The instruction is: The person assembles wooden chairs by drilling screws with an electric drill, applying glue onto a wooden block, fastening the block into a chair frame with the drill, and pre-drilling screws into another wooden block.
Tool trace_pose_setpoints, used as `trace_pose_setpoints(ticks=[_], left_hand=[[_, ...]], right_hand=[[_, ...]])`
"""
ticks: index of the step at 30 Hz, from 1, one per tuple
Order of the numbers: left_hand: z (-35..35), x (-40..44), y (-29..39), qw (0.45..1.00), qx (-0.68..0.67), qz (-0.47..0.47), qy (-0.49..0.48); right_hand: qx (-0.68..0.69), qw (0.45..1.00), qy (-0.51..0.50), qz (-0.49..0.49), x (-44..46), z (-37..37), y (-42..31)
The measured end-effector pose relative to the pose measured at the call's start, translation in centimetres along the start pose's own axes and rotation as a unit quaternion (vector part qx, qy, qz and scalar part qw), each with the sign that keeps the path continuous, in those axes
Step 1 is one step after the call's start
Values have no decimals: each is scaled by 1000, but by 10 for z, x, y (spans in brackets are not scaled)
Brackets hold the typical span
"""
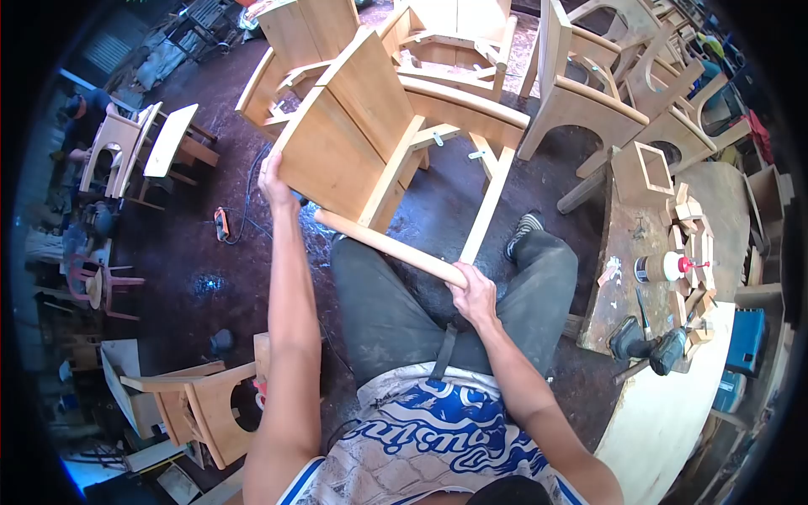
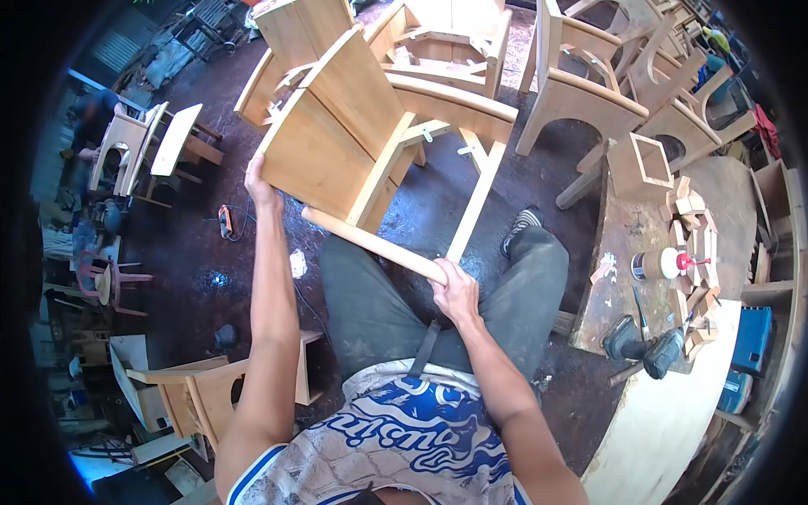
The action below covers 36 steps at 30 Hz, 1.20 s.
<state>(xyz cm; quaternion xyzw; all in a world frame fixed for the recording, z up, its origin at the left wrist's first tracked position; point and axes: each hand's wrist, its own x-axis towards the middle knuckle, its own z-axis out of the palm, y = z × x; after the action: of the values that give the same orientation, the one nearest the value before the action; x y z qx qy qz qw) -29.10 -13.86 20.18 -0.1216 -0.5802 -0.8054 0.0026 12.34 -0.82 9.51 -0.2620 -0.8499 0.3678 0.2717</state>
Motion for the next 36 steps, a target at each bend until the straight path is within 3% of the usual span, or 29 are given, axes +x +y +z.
trace_pose_setpoints(ticks=[4,7,9,10,11,13,15,18,20,29,35,36], left_hand=[[-34,22,53,947,235,-113,-188],[-24,77,73,840,421,-118,-320],[28,76,91,802,454,-208,-327],[43,74,78,821,418,-256,-292],[51,73,68,817,422,-253,-302],[51,80,46,788,558,-111,-236],[41,91,36,748,622,-91,-211],[88,40,85,747,625,-75,-214],[110,16,104,719,650,-8,-244],[137,-21,124,648,700,52,-296],[130,-23,121,653,698,74,-285],[123,-17,118,681,675,42,-283]], right_hand=[[-24,997,-70,32,7,-19,-7],[-75,985,-146,41,39,-31,-23],[-138,956,-257,-11,53,-25,-24],[-137,958,-251,-2,52,-18,-24],[-122,961,-249,-4,52,-7,-20],[-109,970,-217,-4,43,7,-10],[-120,970,-208,18,33,6,-6],[-102,976,-190,13,27,-13,-8],[-92,978,-184,22,22,-23,-3],[-52,983,-171,37,3,-65,20],[-20,999,-22,15,-21,-57,29],[-20,1000,9,17,-23,-53,26]])
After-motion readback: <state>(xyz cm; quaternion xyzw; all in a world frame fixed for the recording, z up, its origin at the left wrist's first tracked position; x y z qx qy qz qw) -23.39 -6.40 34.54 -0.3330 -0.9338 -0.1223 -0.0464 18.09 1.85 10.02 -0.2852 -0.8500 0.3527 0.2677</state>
